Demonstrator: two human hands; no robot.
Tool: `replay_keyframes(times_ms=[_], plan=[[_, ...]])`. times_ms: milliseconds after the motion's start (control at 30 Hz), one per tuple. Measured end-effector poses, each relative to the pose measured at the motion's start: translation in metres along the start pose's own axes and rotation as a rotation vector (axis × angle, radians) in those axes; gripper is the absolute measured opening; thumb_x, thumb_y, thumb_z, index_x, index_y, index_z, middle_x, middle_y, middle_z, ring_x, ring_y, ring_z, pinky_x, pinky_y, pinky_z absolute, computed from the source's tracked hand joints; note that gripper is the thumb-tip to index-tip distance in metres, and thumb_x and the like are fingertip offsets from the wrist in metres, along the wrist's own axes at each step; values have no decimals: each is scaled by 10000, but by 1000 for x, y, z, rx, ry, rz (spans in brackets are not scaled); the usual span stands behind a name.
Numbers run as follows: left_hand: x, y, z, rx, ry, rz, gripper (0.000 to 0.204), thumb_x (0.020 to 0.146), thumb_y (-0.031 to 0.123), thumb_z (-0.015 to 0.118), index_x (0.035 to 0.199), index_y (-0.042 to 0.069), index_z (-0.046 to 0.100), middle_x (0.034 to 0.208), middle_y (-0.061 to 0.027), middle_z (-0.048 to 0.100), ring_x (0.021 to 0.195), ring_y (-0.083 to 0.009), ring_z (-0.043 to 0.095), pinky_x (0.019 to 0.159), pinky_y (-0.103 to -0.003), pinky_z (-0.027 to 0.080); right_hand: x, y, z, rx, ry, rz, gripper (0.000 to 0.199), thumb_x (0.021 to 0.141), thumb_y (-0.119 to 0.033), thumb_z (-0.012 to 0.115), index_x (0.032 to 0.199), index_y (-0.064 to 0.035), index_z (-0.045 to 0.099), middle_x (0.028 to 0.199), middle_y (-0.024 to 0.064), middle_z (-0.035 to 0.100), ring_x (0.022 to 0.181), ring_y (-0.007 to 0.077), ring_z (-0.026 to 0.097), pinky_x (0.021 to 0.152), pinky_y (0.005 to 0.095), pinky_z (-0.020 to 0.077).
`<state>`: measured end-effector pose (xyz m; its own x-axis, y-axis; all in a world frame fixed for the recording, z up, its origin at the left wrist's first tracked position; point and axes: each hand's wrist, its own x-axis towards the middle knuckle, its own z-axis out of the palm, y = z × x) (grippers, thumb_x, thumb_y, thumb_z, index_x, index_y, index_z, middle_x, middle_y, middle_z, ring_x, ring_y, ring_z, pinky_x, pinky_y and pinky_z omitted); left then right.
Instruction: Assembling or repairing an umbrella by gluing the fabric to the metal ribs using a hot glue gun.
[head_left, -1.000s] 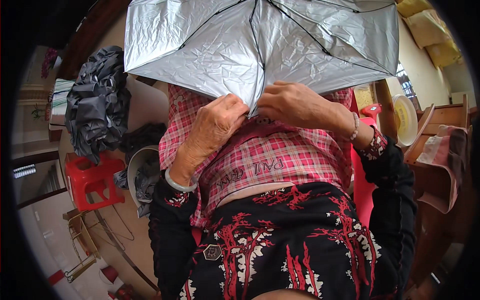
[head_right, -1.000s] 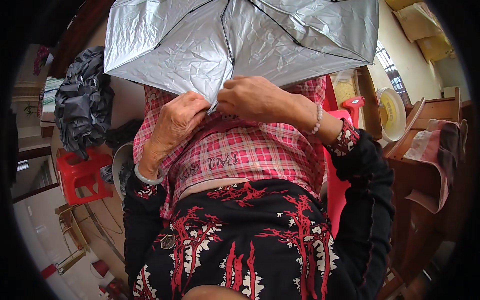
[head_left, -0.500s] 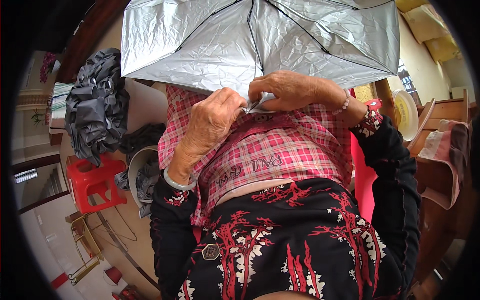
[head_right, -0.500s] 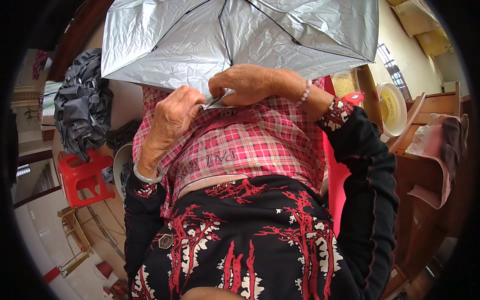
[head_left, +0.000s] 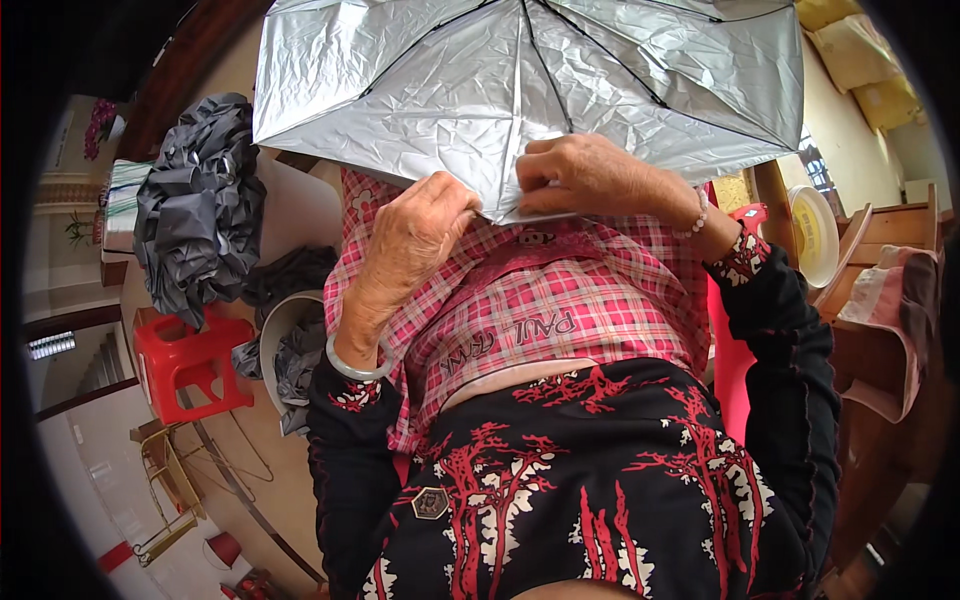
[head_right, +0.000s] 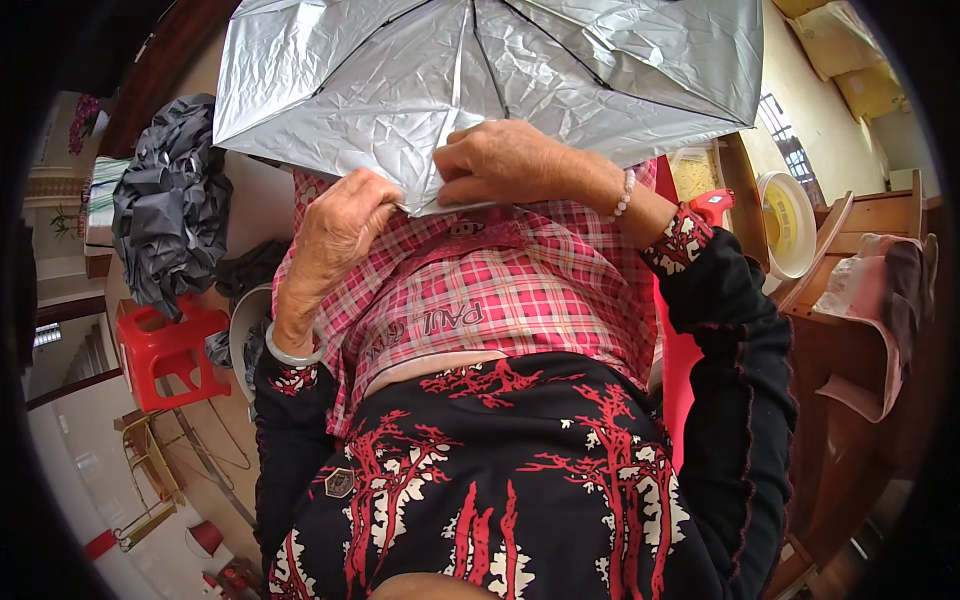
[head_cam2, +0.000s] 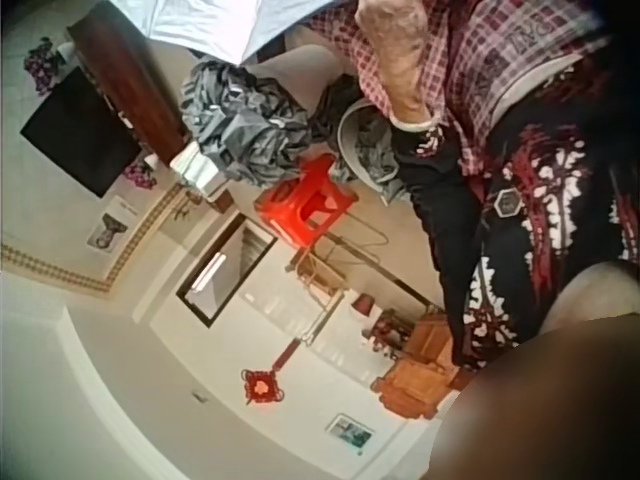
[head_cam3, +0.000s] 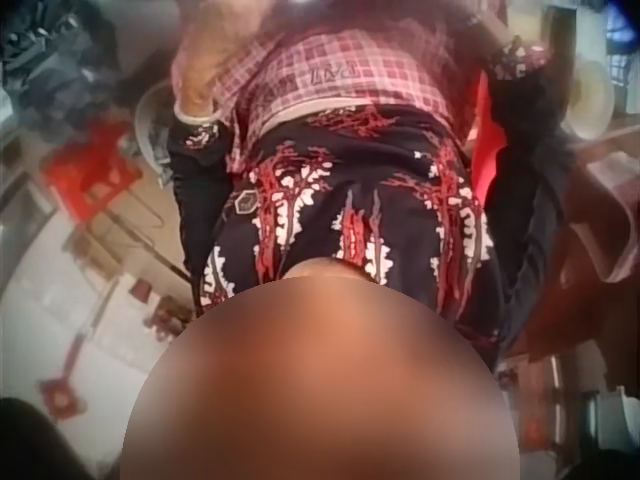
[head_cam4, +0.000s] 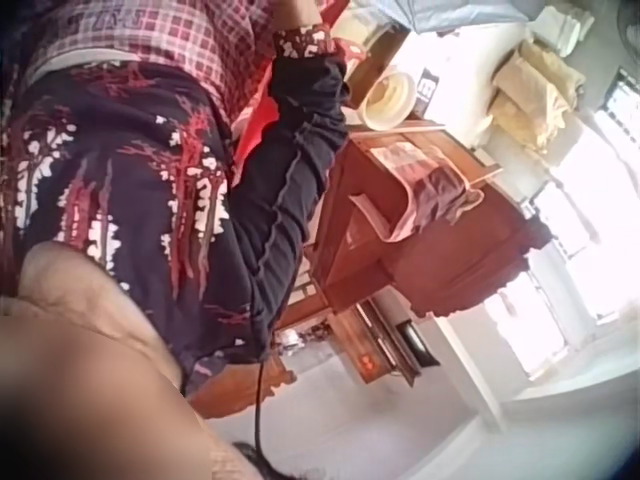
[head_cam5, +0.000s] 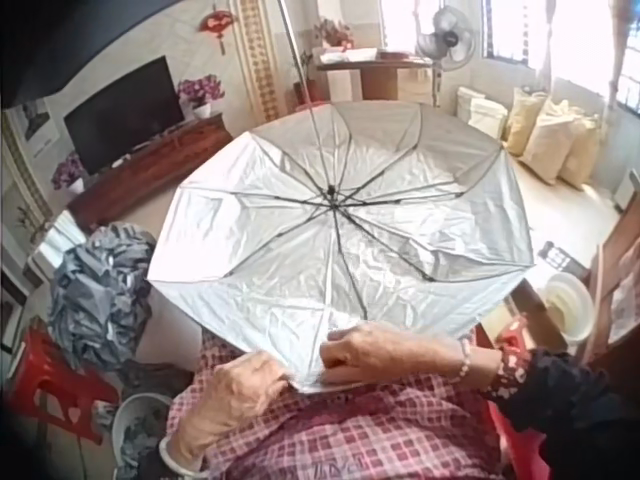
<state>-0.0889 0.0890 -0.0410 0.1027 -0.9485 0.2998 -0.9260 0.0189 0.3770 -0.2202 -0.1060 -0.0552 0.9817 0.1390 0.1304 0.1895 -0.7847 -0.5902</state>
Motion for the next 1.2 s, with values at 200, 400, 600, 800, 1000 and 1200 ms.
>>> replay_keyframes(times_ms=[200,400,600,800,1000,1200], plan=[[3,4,2,-88,-134,-5,107,718,48,607,815,41,563,789,-110,540,732,-294,564,627,-375,446,2,-5,3,-99,33,1,205,776,-226,621,845,-49,544,838,105,560,708,305,571,615,367,463],[14,-7,-2,-236,-333,3,118,745,134,591,760,17,584,752,-141,574,699,-313,570,607,-380,438,-58,25,-92,-455,407,500,370,798,-212,601,1116,-38,527,1143,143,530,1051,313,508,904,346,393],[85,-35,44,-107,-755,-174,361,792,326,559,744,-29,604,716,-183,603,663,-345,589,607,-405,456,-168,64,-137,-936,641,963,416,831,-280,552,1169,-48,479,1053,197,553,898,347,555,802,391,442],[117,-48,98,220,-350,-436,301,818,242,488,784,-22,629,804,-197,633,733,-347,628,656,-401,507,-127,38,-105,96,719,925,251,832,-195,564,1000,-9,578,721,89,589,542,171,556,486,296,454],[108,-106,115,253,-85,-588,235,821,124,428,799,-11,619,835,-215,628,775,-354,626,675,-421,512,-119,107,-90,216,872,765,181,836,-124,542,945,-3,620,677,41,573,491,83,492,428,245,412],[89,-102,103,251,-67,-613,197,805,100,428,774,3,596,817,-223,616,780,-382,609,679,-446,501,-134,142,-62,168,904,652,183,854,-134,529,957,-14,623,731,24,579,526,66,505,434,222,422]])
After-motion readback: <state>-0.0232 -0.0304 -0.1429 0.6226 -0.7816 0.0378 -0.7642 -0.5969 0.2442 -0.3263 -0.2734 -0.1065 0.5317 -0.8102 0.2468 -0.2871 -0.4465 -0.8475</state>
